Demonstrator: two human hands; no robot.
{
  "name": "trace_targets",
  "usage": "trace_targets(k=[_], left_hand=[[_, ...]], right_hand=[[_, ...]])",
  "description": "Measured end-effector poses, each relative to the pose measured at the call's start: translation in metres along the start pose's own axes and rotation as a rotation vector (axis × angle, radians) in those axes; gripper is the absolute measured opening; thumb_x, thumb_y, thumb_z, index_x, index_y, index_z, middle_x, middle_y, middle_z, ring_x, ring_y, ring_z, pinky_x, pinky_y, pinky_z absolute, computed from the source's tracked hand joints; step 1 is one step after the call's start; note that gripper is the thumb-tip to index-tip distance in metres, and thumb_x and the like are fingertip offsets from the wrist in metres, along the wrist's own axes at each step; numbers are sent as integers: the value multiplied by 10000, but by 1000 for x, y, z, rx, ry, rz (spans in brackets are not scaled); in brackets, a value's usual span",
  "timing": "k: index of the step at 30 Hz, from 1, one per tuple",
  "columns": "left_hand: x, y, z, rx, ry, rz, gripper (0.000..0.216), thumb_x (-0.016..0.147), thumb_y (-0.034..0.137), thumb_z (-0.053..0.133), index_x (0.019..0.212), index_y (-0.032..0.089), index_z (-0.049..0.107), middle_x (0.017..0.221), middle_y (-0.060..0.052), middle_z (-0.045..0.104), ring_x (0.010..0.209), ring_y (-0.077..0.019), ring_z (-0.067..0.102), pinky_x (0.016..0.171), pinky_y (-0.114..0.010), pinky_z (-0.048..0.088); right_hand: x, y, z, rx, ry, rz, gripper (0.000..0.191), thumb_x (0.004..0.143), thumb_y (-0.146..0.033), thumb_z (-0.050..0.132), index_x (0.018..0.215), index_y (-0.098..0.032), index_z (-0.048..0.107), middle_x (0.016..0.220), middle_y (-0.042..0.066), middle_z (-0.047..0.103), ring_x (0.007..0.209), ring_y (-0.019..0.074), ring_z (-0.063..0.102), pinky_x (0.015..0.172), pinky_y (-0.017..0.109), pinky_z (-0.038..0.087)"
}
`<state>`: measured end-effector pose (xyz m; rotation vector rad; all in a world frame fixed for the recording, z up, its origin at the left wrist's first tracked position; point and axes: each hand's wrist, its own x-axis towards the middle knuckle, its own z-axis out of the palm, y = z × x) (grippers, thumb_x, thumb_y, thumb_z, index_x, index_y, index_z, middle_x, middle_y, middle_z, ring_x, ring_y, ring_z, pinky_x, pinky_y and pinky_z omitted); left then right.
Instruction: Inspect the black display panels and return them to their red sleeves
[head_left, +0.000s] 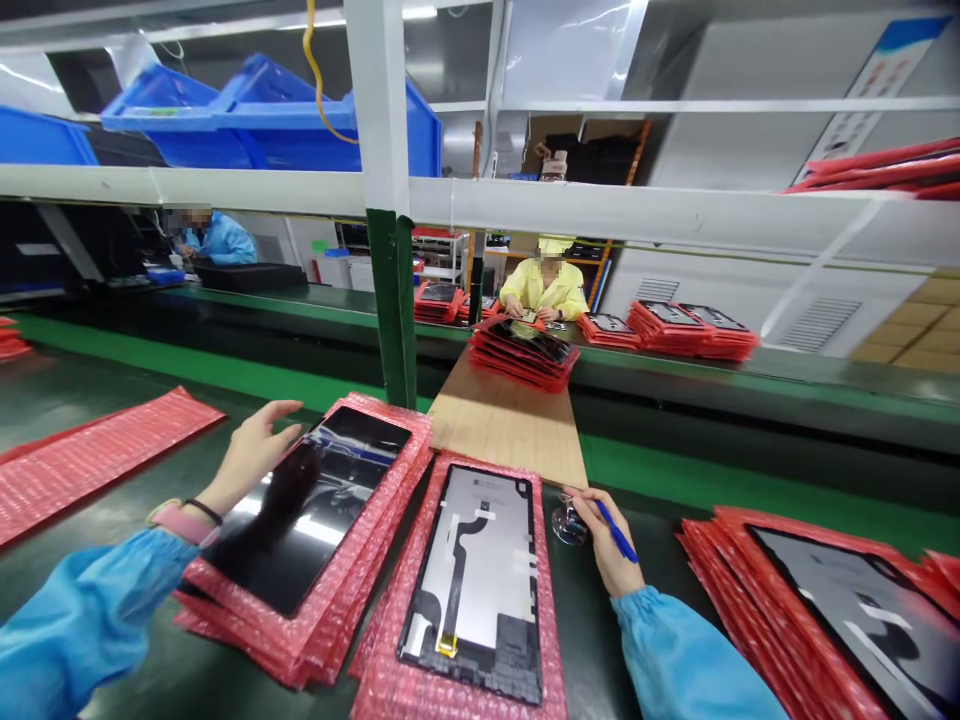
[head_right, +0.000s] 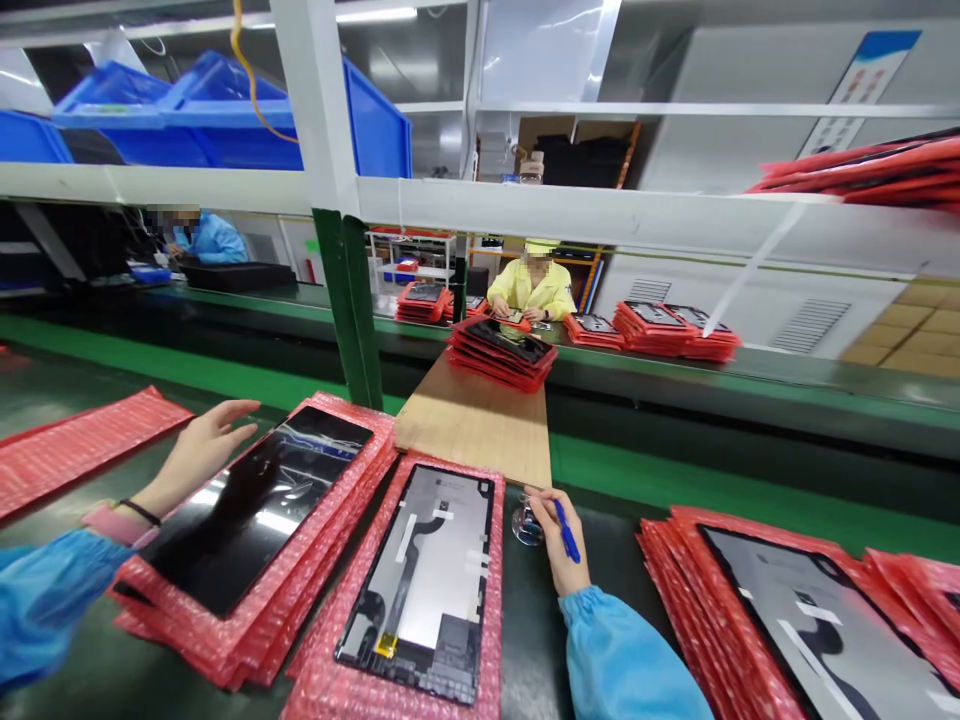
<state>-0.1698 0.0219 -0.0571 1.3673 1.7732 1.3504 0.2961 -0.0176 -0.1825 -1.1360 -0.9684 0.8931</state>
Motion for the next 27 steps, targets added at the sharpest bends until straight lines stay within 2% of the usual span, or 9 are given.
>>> trace_targets(k=[2, 4, 6, 8, 11, 14, 19, 22, 27], left_hand=[[-26, 13, 15, -31, -54, 64, 347, 684, 366, 676, 994, 220, 620, 1190, -65, 669, 1211, -275, 551, 1072, -357, 392], [-64, 19, 37, -156, -231, 99, 344, 687, 374, 682, 989, 216, 641, 1154, -78, 683, 1173, -291, 576, 1066, -387, 402], [-103, 15, 60, -258, -454, 2, 404, 697, 356, 686, 1072, 214, 637, 1257, -94, 646, 1235, -296, 538, 1094, -402, 376], [-135, 0, 82, -269, -561, -145, 588, 643, 326, 717, 1203, 205, 585, 1388, -108, 556, 1358, -295, 416, 1157, -404, 277], [-161, -25, 109, -211, -568, -276, 705, 637, 338, 698, 1300, 175, 522, 1492, -131, 433, 1428, -313, 292, 1192, -424, 163], [-168, -40, 126, -218, -505, -212, 691, 716, 359, 622, 1356, 149, 472, 1539, -136, 355, 1456, -293, 223, 1203, -403, 96], [-176, -43, 135, -257, -504, -138, 781, 744, 315, 568, 1459, 118, 323, 1582, -126, 260, 1467, -243, 200, 1208, -354, 77], [-179, -44, 134, -251, -525, -112, 804, 735, 322, 567, 1460, 88, 312, 1582, -141, 252, 1471, -245, 184, 1209, -342, 59], [-179, -42, 131, -245, -523, -116, 838, 724, 333, 589, 1469, 91, 291, 1588, -154, 228, 1474, -270, 164, 1210, -364, 54]], right_hand=[[-4, -4, 2, -1, 57, -37, 333, 706, -452, 770, 865, -216, 597, 985, 68, 743, 1016, 282, 672, 916, 453, 495], [-12, -11, 3, -12, 133, -93, 400, 672, -490, 777, 919, -246, 579, 1129, 84, 717, 1176, 303, 593, 1024, 458, 414], [-26, -21, 7, -35, 166, -129, 372, 722, -505, 733, 949, -252, 583, 1206, 82, 686, 1245, 279, 541, 1083, 429, 349], [-45, -29, 15, -68, 90, -98, 303, 804, -529, 643, 874, -236, 615, 1083, 94, 732, 1130, 271, 625, 1039, 407, 400], [-79, -38, 33, -104, -202, 70, 480, 891, -626, 419, 834, -201, 634, 694, 101, 743, 667, 268, 722, 693, 406, 561], [-103, -39, 49, -168, -348, 154, 481, 901, -645, 362, 877, -220, 587, 580, 34, 679, 447, 199, 615, 433, 295, 447], [-109, -31, 55, -348, -341, 97, 402, 792, -471, 648, 558, -231, 425, 475, -41, 496, 482, 134, 459, 524, 263, 340], [-105, -24, 51, -444, -292, 47, 434, 749, -409, 647, 516, -249, 318, 462, -65, 357, 481, 125, 340, 513, 275, 261], [-105, -25, 51, -536, -306, 1, 388, 743, -381, 594, 512, -251, 311, 476, -59, 344, 488, 133, 338, 528, 283, 242]])
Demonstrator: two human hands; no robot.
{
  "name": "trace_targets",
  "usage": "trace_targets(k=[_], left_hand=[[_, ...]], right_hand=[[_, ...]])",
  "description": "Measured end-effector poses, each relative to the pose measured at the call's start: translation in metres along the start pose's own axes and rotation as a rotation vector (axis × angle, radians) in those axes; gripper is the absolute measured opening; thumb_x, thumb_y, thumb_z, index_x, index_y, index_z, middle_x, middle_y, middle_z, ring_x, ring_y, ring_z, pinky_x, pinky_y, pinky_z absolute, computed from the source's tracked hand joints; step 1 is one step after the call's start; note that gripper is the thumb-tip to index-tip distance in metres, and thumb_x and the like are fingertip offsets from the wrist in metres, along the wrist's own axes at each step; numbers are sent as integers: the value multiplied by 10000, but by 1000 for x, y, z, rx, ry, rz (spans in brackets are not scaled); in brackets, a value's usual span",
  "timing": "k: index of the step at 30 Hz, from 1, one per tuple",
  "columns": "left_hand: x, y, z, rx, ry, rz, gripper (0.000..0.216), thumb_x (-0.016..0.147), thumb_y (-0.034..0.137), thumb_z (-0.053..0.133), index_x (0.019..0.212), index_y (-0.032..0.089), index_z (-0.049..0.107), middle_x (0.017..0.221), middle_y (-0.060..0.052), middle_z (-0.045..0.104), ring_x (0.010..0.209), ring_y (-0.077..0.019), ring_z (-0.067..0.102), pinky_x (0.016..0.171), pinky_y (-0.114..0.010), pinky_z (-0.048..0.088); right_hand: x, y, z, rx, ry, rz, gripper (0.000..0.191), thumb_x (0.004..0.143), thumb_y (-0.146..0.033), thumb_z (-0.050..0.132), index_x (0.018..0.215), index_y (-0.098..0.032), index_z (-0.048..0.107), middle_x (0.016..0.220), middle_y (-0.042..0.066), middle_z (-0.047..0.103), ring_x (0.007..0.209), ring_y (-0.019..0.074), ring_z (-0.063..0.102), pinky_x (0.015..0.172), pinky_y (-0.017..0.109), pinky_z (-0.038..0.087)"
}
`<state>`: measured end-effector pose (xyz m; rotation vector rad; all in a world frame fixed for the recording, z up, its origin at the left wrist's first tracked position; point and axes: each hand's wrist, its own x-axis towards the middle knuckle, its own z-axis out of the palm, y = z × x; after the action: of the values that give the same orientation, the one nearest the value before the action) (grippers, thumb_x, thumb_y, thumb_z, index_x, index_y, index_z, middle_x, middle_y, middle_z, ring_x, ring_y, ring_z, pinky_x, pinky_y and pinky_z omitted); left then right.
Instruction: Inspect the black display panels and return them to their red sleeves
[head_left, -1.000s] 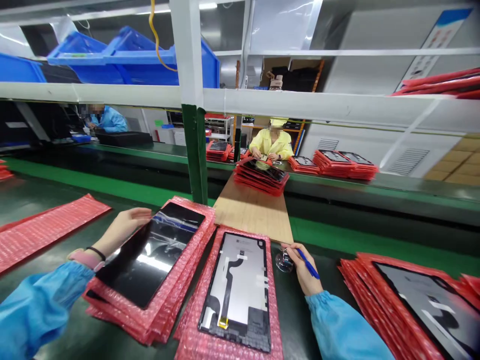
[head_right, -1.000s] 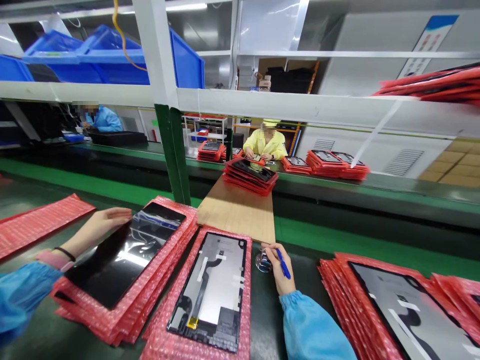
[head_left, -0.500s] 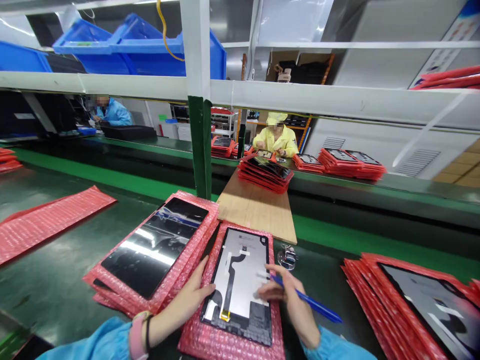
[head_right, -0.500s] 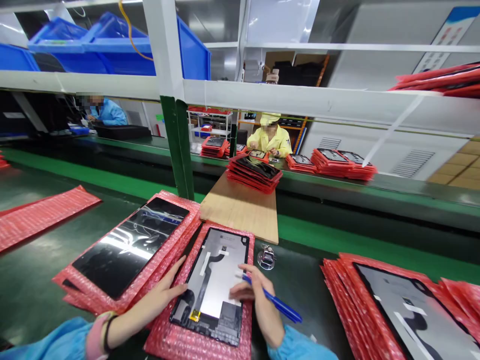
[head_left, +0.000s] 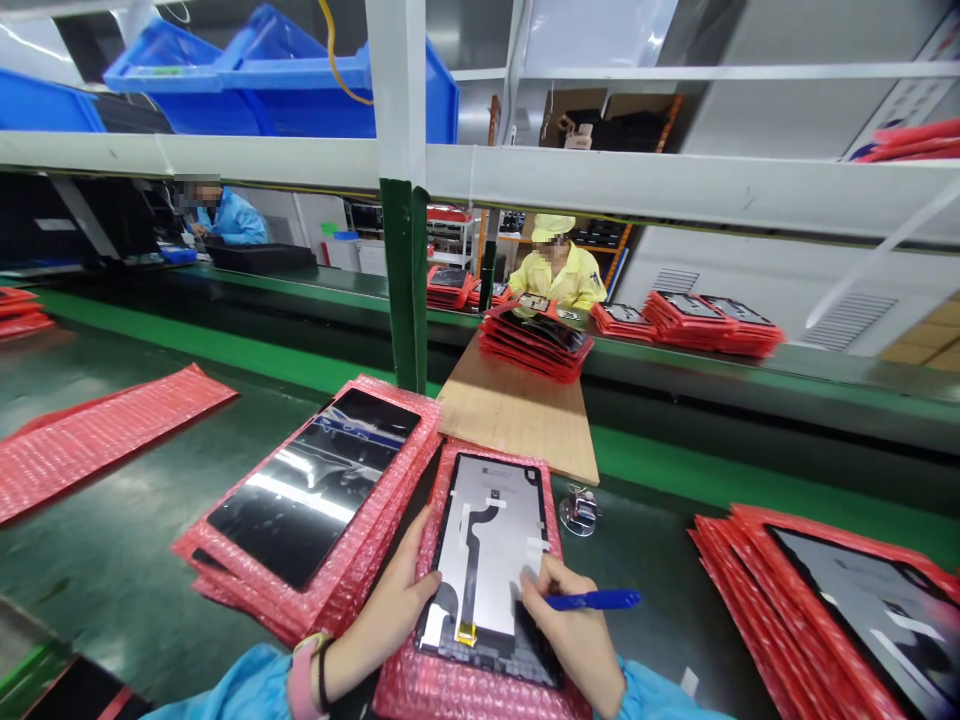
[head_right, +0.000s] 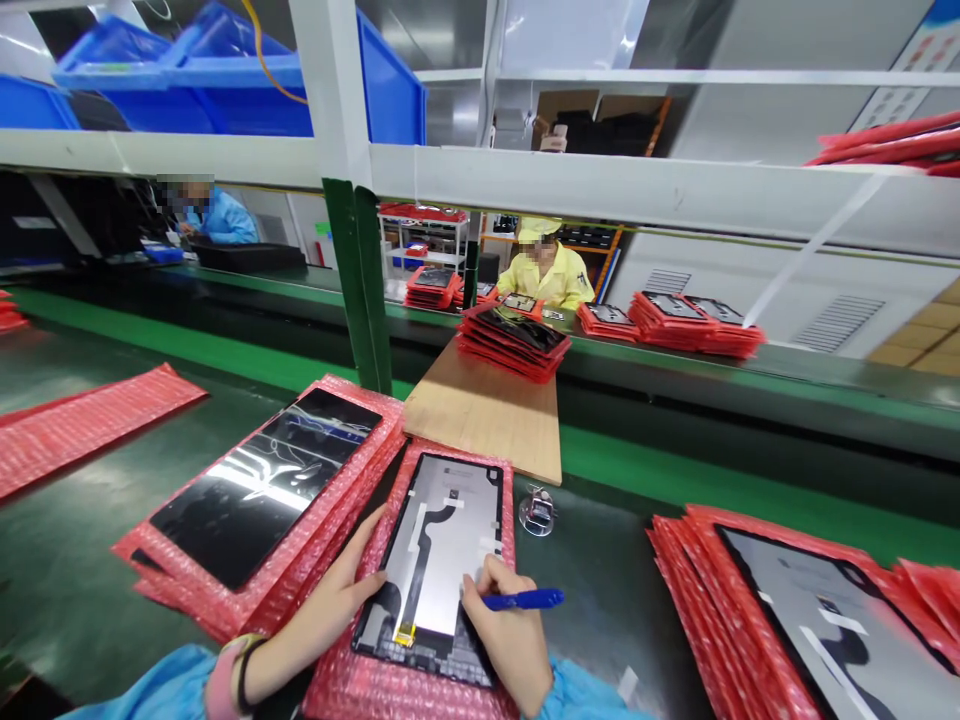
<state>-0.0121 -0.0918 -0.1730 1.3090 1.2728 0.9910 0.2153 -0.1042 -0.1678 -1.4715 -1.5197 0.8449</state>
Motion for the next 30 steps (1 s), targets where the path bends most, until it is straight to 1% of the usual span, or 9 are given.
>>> trace_targets(k=[4, 7, 11, 15, 17, 20, 23, 27, 30], left_hand=[[-4, 9, 0, 37, 39, 37, 788, 722, 335, 616, 1443, 161, 352, 1600, -125, 204, 1480, -279, 127, 1210, -387, 36], [-5, 16, 0, -46, -19, 36, 775, 716, 337, 609, 1421, 136, 359, 1569, -152, 277, 1454, -275, 233, 1205, -386, 129], [1, 24, -3, -204, -81, -141, 815, 578, 276, 663, 1336, 89, 428, 1499, -212, 382, 1399, -321, 343, 1165, -397, 249], [6, 37, -8, -338, -39, -317, 644, 519, 106, 652, 1153, 175, 564, 1422, -150, 501, 1340, -277, 428, 1118, -353, 303], [8, 44, -12, -436, 1, -375, 544, 549, 78, 649, 1080, 182, 589, 1306, -132, 596, 1230, -241, 533, 1021, -317, 395], [15, 53, -14, -500, 41, -427, 424, 610, 90, 648, 1021, 172, 580, 954, -81, 706, 892, -183, 666, 795, -281, 481], [23, 59, -5, -521, 10, -410, 379, 621, 104, 683, 982, 163, 583, 745, -26, 697, 673, -146, 656, 672, -253, 474], [27, 58, 21, -531, -92, -341, 397, 602, 227, 803, 947, 119, 639, 758, -74, 731, 649, -203, 682, 630, -293, 502], [25, 54, 34, -522, -100, -311, 464, 600, 303, 828, 984, 111, 653, 719, -74, 735, 607, -230, 688, 589, -316, 514]], right_hand=[[-1, -9, 2, -28, -16, -5, 357, 706, -348, 609, 499, -247, 337, 460, -64, 342, 467, 129, 328, 534, 290, 225], [0, -13, 2, 2, -11, 2, 357, 684, -331, 611, 484, -247, 328, 451, -65, 329, 461, 125, 311, 539, 296, 216], [2, -8, 3, 117, 35, 48, 385, 680, -350, 652, 483, -246, 338, 455, -64, 341, 470, 122, 319, 538, 292, 224], [4, 4, 2, 342, 37, 143, 432, 735, -510, 633, 542, -254, 344, 431, -67, 377, 431, 113, 335, 481, 267, 249], [5, 8, 1, 455, 35, 189, 461, 761, -594, 592, 589, -257, 330, 431, -90, 330, 401, 89, 259, 431, 242, 188], [7, 11, 0, 576, 33, 228, 508, 742, -637, 626, 614, -252, 320, 461, -121, 241, 412, 64, 138, 404, 223, 92], [7, 9, 0, 647, 11, 236, 519, 718, -641, 673, 622, -238, 359, 467, -133, 213, 422, 50, 98, 397, 210, 72], [6, 6, 0, 695, -5, 204, 510, 699, -618, 718, 626, -216, 413, 432, -132, 260, 407, 35, 128, 398, 198, 87], [4, 6, -5, 710, -8, 161, 463, 685, -550, 770, 627, -192, 482, 430, -109, 348, 391, 29, 212, 395, 185, 144]])
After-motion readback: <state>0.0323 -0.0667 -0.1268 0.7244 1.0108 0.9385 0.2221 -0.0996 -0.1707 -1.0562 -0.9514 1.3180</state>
